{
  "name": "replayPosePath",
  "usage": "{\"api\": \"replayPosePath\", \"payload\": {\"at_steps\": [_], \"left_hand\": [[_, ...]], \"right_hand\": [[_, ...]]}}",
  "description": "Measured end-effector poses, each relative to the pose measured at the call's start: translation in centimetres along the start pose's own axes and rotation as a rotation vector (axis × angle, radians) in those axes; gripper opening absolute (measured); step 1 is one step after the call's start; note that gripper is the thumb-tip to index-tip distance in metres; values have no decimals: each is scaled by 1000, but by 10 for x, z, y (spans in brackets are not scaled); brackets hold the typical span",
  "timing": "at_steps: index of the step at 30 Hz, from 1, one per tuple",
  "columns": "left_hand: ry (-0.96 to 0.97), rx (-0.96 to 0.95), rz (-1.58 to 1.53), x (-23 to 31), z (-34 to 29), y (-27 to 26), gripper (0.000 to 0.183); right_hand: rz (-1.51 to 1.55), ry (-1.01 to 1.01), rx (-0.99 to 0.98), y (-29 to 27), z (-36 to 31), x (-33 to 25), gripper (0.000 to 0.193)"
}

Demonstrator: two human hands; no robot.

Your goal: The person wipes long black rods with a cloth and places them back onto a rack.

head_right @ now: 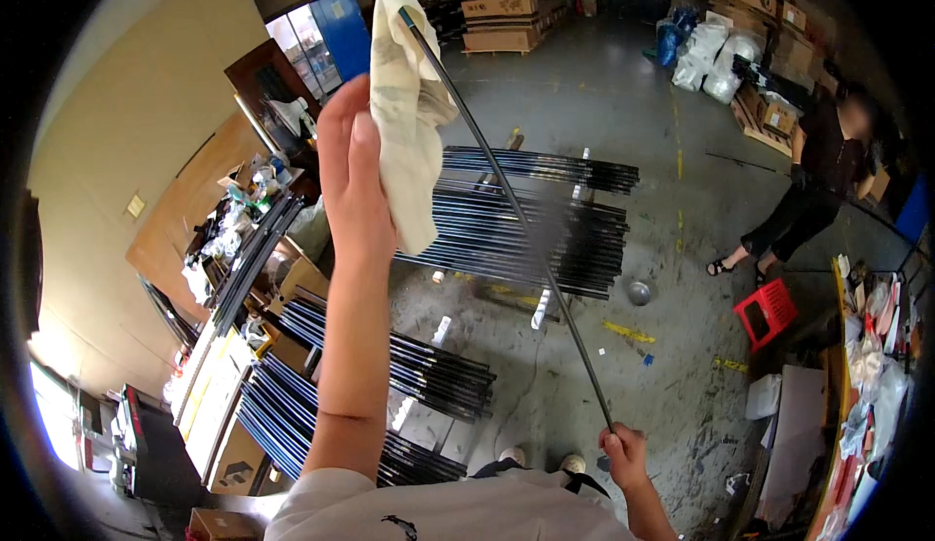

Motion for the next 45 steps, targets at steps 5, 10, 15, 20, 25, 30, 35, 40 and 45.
{"api": "replayPosePath", "payload": {"at_steps": [5,10,15,20,25,30,35,40,45], "left_hand": [[-321,-102,-200,-11,14,15,45],[-529,-137,-688,-7,15,32,55],[-582,-327,-632,-8,18,38,51],[-697,-493,-603,-3,20,54,52],[-700,-576,-580,9,31,65,48],[-511,-383,-457,24,50,55,42],[-302,-130,-385,32,69,34,29],[-134,7,-109,42,82,6,24],[-90,24,-78,54,99,-17,24]], "right_hand": [[36,-43,12,1,-8,-2,53],[63,-47,24,-2,-13,-4,55],[92,-35,24,-10,-22,-10,55],[153,-35,24,-24,-29,-7,55],[246,-28,-63,-24,-33,-12,54],[262,-20,-88,-29,-29,-8,55],[297,8,-82,-33,-27,3,54],[306,68,-54,-36,-25,6,52],[243,46,-55,-38,-19,8,51]]}}
Point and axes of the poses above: each hand's wrist, its own z-axis towards the middle knuckle, its own y-axis out of the palm, x = y × z, the point moved 8 cm from there along z, towards the middle knuckle, and after that the axes turned 7 degrees about -z, right-handed, at the moved point
